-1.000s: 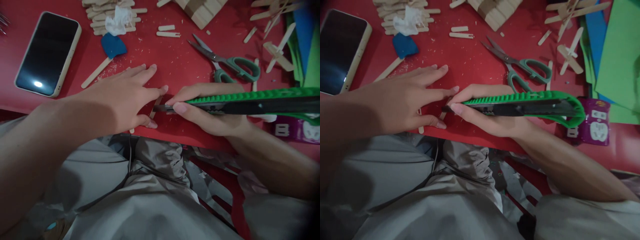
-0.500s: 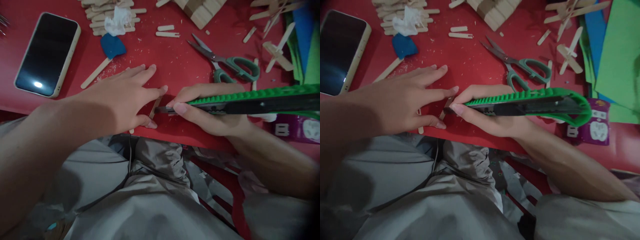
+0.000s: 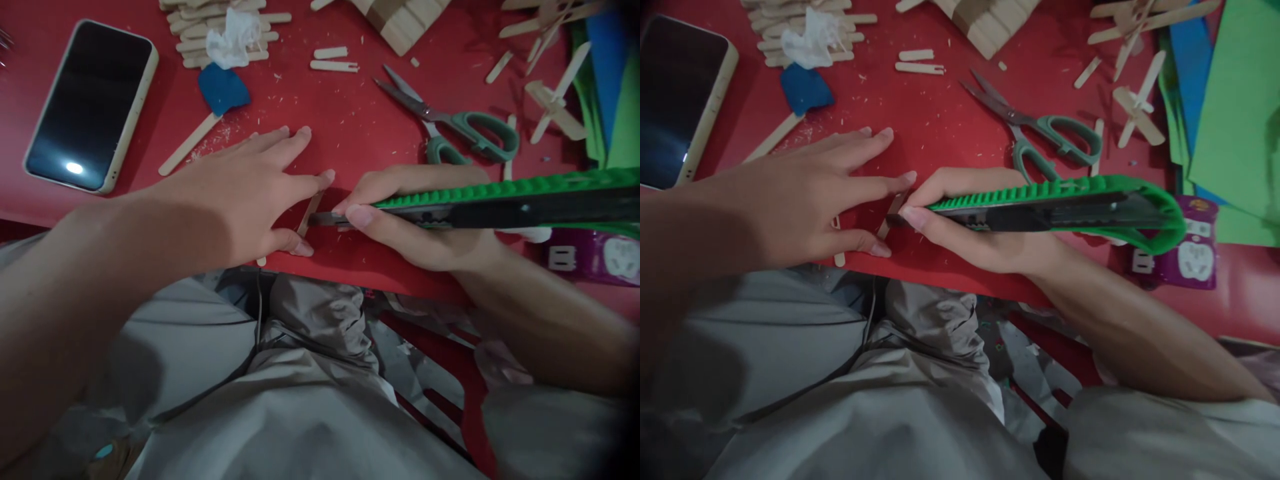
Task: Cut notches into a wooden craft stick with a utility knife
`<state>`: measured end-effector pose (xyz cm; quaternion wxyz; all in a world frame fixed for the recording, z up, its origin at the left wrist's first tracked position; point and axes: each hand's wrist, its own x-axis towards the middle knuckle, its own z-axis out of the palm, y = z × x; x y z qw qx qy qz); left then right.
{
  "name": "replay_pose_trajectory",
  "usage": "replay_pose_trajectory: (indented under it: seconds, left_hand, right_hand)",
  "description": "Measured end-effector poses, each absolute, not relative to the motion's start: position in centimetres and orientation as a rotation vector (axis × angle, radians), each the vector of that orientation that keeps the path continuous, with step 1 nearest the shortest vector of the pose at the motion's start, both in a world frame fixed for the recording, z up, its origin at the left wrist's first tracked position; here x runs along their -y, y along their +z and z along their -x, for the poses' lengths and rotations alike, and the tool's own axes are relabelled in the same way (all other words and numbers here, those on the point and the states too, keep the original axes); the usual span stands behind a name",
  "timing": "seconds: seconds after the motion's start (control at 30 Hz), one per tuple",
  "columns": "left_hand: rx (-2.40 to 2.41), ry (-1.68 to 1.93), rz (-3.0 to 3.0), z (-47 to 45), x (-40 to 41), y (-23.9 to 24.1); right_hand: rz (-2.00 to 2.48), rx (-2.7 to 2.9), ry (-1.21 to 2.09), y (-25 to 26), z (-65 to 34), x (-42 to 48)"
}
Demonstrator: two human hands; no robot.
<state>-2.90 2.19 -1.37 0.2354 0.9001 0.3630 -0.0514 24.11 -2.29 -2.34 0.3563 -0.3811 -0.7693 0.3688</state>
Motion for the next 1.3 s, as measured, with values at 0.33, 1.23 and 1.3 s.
replay_pose_trajectory:
  seconds: [0.33, 1.23, 1.3]
  left_hand:
    - [-1.01, -0.137, -2.407, 2.4, -1.99, -0.6]
    - [-1.02, -0.115, -2.405, 2.83, -2.26, -1.24]
    - [-1.04, -0.159, -2.409, 2.64, -2.24, -0.87]
  right_hand:
    - [0.961, 1.97, 0.96, -2.32, -24.1, 2.21]
    - [1.002, 1.939, 0.97, -2.28, -24.1, 2.13]
    - [0.985, 1.934, 0.981, -2.29, -24.02, 2.16]
